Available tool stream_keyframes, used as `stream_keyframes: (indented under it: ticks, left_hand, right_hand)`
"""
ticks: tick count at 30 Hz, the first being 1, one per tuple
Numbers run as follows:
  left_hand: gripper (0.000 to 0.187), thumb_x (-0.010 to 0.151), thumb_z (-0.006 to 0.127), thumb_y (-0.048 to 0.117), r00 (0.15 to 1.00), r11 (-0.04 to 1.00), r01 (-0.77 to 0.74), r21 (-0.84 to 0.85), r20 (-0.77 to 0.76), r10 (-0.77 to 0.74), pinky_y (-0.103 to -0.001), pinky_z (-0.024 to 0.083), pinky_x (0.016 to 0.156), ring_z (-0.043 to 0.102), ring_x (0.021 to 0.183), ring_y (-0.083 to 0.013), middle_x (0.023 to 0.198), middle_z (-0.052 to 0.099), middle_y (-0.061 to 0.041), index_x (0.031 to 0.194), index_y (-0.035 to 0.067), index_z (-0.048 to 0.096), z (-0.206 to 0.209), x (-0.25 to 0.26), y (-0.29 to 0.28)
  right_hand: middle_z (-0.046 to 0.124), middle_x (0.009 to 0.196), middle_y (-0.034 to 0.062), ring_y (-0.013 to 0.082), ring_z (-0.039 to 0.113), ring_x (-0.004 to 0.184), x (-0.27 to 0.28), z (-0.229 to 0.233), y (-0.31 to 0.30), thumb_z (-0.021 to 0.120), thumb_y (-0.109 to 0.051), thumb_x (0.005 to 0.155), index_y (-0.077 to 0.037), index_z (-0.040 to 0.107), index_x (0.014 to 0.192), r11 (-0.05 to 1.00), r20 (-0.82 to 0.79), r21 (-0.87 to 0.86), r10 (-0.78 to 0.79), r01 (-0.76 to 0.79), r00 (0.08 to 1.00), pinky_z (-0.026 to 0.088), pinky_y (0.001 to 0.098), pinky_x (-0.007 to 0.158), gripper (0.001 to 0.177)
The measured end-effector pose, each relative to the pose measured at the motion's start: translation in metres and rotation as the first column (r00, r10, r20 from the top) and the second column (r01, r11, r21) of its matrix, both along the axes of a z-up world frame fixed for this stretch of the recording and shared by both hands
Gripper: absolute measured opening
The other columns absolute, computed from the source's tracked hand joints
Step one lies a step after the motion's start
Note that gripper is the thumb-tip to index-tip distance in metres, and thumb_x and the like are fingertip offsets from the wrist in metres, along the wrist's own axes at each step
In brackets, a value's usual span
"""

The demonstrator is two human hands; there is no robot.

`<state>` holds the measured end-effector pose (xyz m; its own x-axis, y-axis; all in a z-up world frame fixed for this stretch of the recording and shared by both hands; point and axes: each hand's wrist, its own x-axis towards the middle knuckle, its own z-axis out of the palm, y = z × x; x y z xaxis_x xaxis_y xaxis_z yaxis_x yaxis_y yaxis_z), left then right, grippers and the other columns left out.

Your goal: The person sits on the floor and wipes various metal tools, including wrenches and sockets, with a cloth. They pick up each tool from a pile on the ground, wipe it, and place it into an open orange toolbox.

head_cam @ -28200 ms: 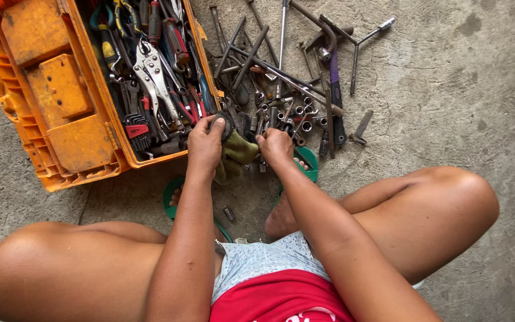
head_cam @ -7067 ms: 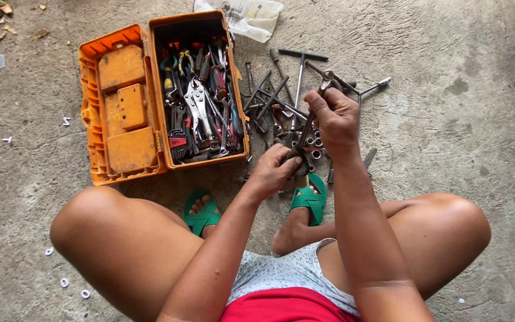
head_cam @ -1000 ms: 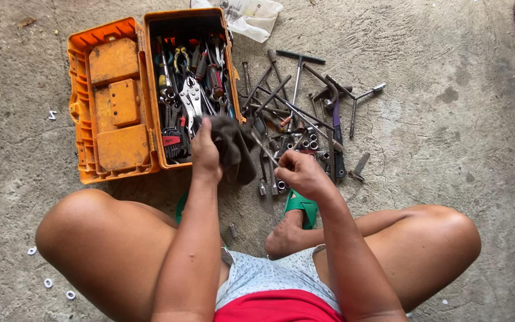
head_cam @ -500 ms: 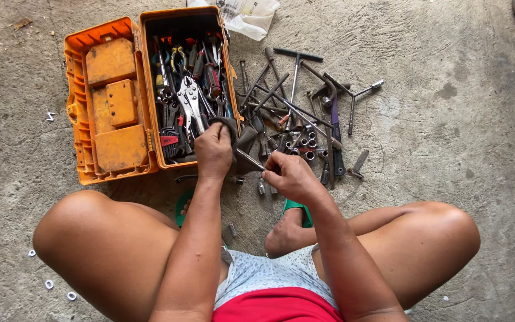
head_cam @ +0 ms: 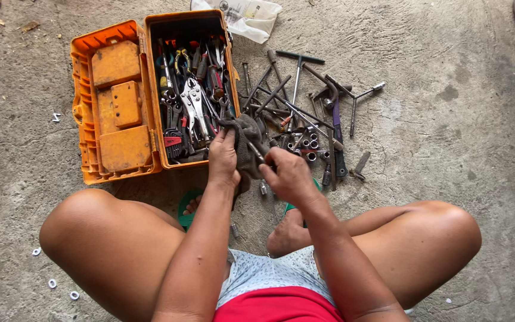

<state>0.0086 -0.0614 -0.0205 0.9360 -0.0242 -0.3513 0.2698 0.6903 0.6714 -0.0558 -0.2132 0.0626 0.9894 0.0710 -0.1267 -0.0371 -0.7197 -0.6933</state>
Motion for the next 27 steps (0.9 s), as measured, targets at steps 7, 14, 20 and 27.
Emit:
stream_keyframes:
  ticks: [7,14,20,27]
  left_hand:
    - [0.014,0.103,0.061,0.015,0.991,0.957,0.094,0.273,0.064,-0.116,-0.026,0.054,0.071,0.063,0.078,-0.0101,0.092,0.071,-0.001,0.106,0.003,0.068,-0.008,-0.018,-0.011]
    - [0.015,0.104,0.06,0.014,0.962,0.873,0.119,0.472,0.164,-0.219,-0.024,0.05,0.07,0.057,0.079,-0.006,0.091,0.068,0.002,0.108,0.002,0.068,0.001,-0.029,-0.018]
    - [0.018,0.103,0.063,0.017,0.884,0.691,0.213,0.69,0.166,-0.437,-0.027,0.052,0.068,0.06,0.077,-0.0074,0.085,0.071,-0.002,0.106,0.0,0.069,0.028,-0.038,-0.022]
    - [0.019,0.101,0.065,0.019,0.847,0.726,0.312,0.613,0.167,-0.505,-0.029,0.053,0.069,0.06,0.079,-0.0081,0.088,0.071,-0.005,0.105,0.0,0.066,0.033,-0.041,-0.033]
  right_hand:
    - [0.067,0.085,0.0166,0.0361,0.068,0.076,-0.008,-0.018,0.01,0.068,-0.015,0.092,-0.003,0.06,0.091,1.0,0.259,0.01,0.011,-0.014,0.966,0.054,0.0454,0.067,0.015]
    - [0.071,0.081,0.0117,0.0258,0.068,0.074,0.005,-0.018,-0.013,0.077,-0.023,0.088,-0.002,0.069,0.096,0.994,0.044,0.109,-0.007,0.002,0.999,0.054,0.0378,0.063,0.024]
    - [0.063,0.081,-0.0031,0.0039,0.053,0.071,0.043,-0.028,-0.032,0.068,-0.023,0.103,-0.001,0.073,0.103,0.728,-0.13,0.666,-0.1,0.162,0.986,0.044,0.0224,0.061,0.023]
    - [0.068,0.08,-0.003,0.0016,0.056,0.066,0.051,-0.021,-0.043,0.069,-0.019,0.1,-0.001,0.075,0.1,0.644,-0.129,0.741,-0.14,0.189,0.982,0.043,0.02,0.057,0.019]
